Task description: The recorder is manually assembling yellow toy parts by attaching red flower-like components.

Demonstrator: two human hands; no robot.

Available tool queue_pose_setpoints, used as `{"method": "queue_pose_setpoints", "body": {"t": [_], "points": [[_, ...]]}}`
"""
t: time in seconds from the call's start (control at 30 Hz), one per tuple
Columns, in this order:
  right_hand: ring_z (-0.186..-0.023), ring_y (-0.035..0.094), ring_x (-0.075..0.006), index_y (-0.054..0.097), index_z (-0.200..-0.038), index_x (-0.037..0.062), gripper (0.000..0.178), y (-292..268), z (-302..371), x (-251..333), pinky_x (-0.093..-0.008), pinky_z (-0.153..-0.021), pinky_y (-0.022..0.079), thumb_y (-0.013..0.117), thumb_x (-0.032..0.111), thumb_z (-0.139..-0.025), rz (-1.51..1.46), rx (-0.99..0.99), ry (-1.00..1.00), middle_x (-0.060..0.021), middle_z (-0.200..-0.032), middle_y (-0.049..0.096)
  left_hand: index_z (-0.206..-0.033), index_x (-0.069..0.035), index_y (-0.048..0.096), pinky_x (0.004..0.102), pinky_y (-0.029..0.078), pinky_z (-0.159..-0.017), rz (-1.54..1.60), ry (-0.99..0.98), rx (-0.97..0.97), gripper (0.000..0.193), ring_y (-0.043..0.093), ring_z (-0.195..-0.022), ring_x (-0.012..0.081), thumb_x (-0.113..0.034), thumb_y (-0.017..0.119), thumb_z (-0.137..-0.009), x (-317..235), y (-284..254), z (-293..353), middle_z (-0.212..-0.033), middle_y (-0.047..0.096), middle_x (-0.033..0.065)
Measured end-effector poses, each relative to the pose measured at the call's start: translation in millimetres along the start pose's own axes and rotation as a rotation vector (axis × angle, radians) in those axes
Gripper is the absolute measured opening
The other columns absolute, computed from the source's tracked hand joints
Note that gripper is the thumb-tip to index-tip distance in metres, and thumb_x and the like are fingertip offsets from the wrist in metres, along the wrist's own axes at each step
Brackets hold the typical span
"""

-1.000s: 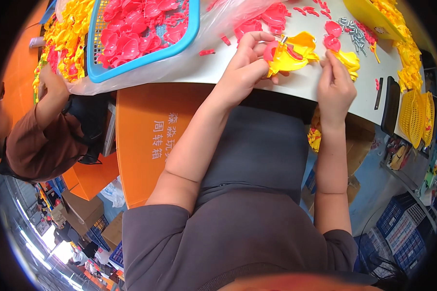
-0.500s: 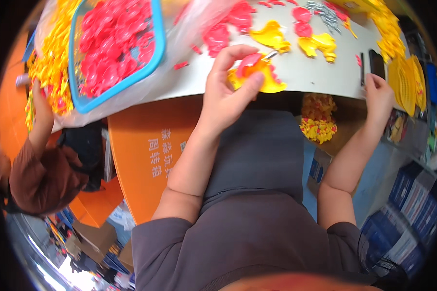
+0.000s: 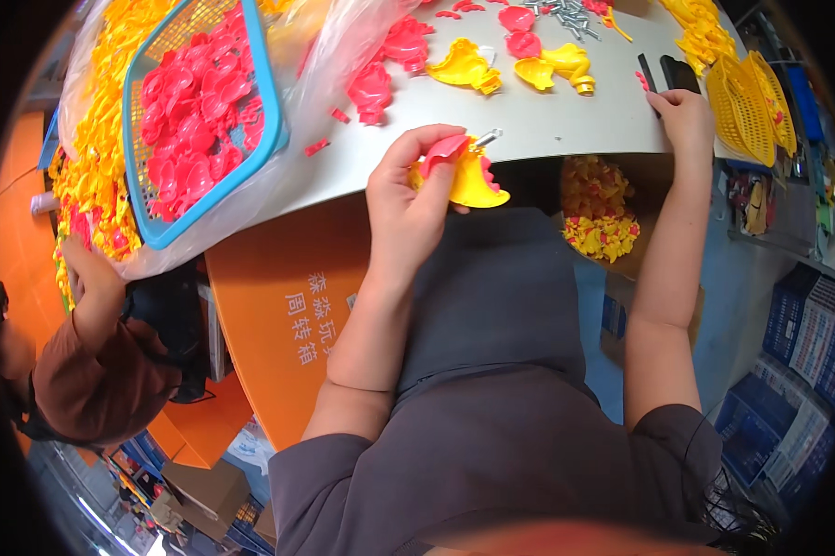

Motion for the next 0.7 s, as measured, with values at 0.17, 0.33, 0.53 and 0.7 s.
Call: {"method": "queue_pose_setpoints", "body": {"t": [0.17, 0.33, 0.53, 0.7], "points": [[-0.076, 0.064, -0.0294, 0.071, -0.092, 0.0009, 0.041, -4.2, 25.0, 8.9, -0.0369, -0.070, 0.049, 0.067, 0.041, -0.084, 0.107, 0.052, -0.130, -0.0156, -0.082, 0.066, -0.105, 0.005, 0.063, 0.0237, 0.049, -0.078, -0.096, 0.127, -0.046, 0.022, 0.062, -0.085, 0.0112, 0.003, 0.054, -0.085, 0.1, -0.6, 1.8, -0.096, 0.066, 0.0083], [-0.079, 0.062, -0.0329, 0.067, -0.090, -0.0033, 0.050, -12.6, 81.3, 38.5, -0.0379, -0.070, 0.049, 0.071, 0.046, -0.081, 0.169, -0.111, -0.316, -0.0160, -0.088, 0.062, -0.103, 0.006, 0.064, 0.0243, 0.050, -0.077, -0.115, 0.136, -0.075, 0.020, 0.062, -0.085, 0.0115, 0.002, 0.056, -0.084, -3.5, 0.6, 8.7, -0.092, 0.068, 0.0087], [-0.082, 0.062, -0.0328, 0.064, -0.095, -0.0046, 0.043, -14.2, 87.7, 34.2, -0.0364, -0.072, 0.050, 0.077, 0.032, -0.076, 0.108, -0.011, -0.363, -0.0151, -0.096, 0.062, -0.097, 0.003, 0.064, 0.0298, 0.052, -0.073, -0.418, 0.321, -0.126, 0.020, 0.067, -0.080, 0.0234, 0.003, 0.061, -0.077, -23.2, 8.7, 18.9, -0.088, 0.068, 0.0142], [-0.089, 0.063, -0.0331, 0.065, -0.094, -0.0035, 0.031, -10.6, 97.0, 31.8, -0.0376, -0.078, 0.051, 0.076, 0.019, -0.077, 0.160, -0.113, -0.476, -0.0143, -0.102, 0.063, -0.094, 0.001, 0.063, 0.0338, 0.053, -0.071, -0.595, 0.437, -0.178, 0.021, 0.066, -0.079, 0.0300, 0.003, 0.065, -0.074, -34.4, 15.4, 27.3, -0.087, 0.066, 0.0159]]}}
Point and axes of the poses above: each hand's wrist, its own z-axis away from the middle knuckle, its own y-axis out of the palm, x = y × z, the point moved 5 cm from there along -z, towards the middle knuckle
